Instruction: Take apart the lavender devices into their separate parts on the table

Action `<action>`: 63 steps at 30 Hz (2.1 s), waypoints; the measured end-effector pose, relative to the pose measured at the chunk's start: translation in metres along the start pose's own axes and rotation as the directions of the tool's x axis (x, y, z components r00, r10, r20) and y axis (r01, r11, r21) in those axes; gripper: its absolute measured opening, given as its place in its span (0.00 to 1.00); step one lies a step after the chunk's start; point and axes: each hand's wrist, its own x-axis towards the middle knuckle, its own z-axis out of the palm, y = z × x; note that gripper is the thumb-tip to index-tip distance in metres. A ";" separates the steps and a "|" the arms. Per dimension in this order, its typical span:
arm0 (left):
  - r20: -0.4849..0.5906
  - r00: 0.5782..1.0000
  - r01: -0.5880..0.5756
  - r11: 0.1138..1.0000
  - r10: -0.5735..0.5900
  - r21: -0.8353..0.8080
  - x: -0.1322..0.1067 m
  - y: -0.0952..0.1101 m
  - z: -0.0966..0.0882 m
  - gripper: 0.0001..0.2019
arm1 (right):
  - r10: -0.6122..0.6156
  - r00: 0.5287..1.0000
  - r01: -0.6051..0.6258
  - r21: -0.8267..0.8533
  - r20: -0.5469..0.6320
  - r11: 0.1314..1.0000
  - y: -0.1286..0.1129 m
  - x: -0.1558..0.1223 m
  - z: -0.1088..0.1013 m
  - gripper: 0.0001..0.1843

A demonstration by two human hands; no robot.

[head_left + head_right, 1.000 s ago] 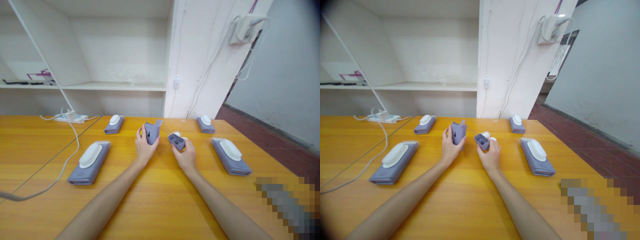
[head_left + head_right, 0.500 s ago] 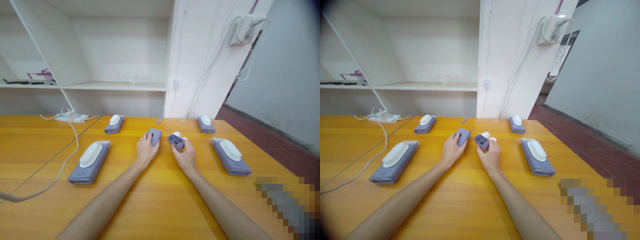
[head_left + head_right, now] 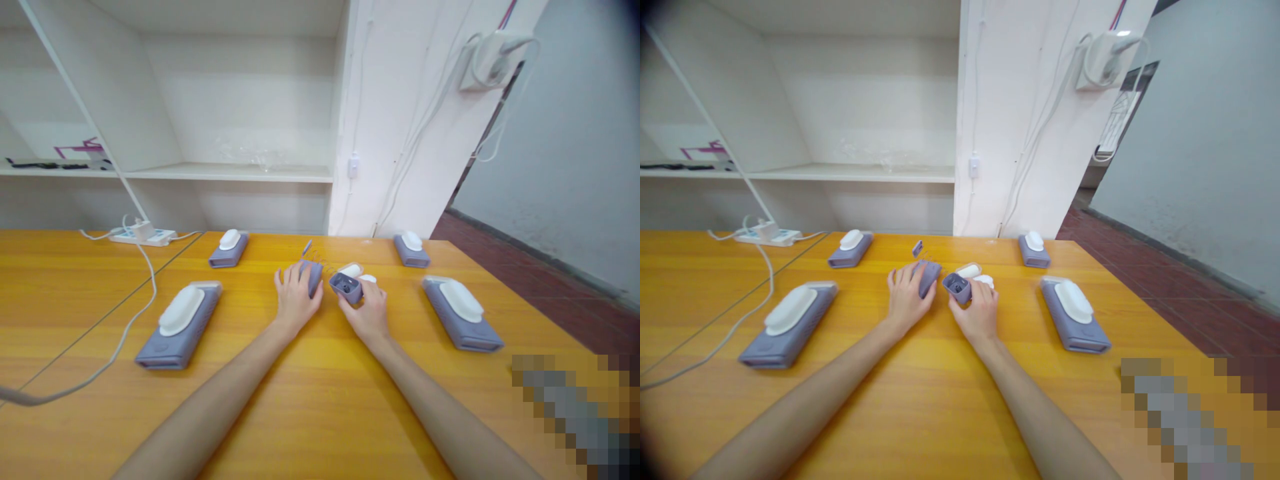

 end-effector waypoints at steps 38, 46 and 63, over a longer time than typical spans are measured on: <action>0.001 0.870 -0.464 0.820 0.493 -0.336 -0.008 -0.009 0.019 0.06 | -0.139 0.922 0.148 0.001 0.360 0.989 -0.023 0.000 -0.011 0.16; 0.056 0.868 -0.457 0.838 0.493 -0.296 -0.008 -0.008 0.017 0.06 | -0.108 0.922 0.123 -0.016 0.372 0.992 -0.025 0.000 -0.009 0.11; 0.001 0.913 -0.395 0.885 0.408 -0.247 -0.013 -0.002 0.013 0.08 | -0.057 0.911 0.097 -0.077 0.408 0.992 -0.019 -0.005 0.000 0.11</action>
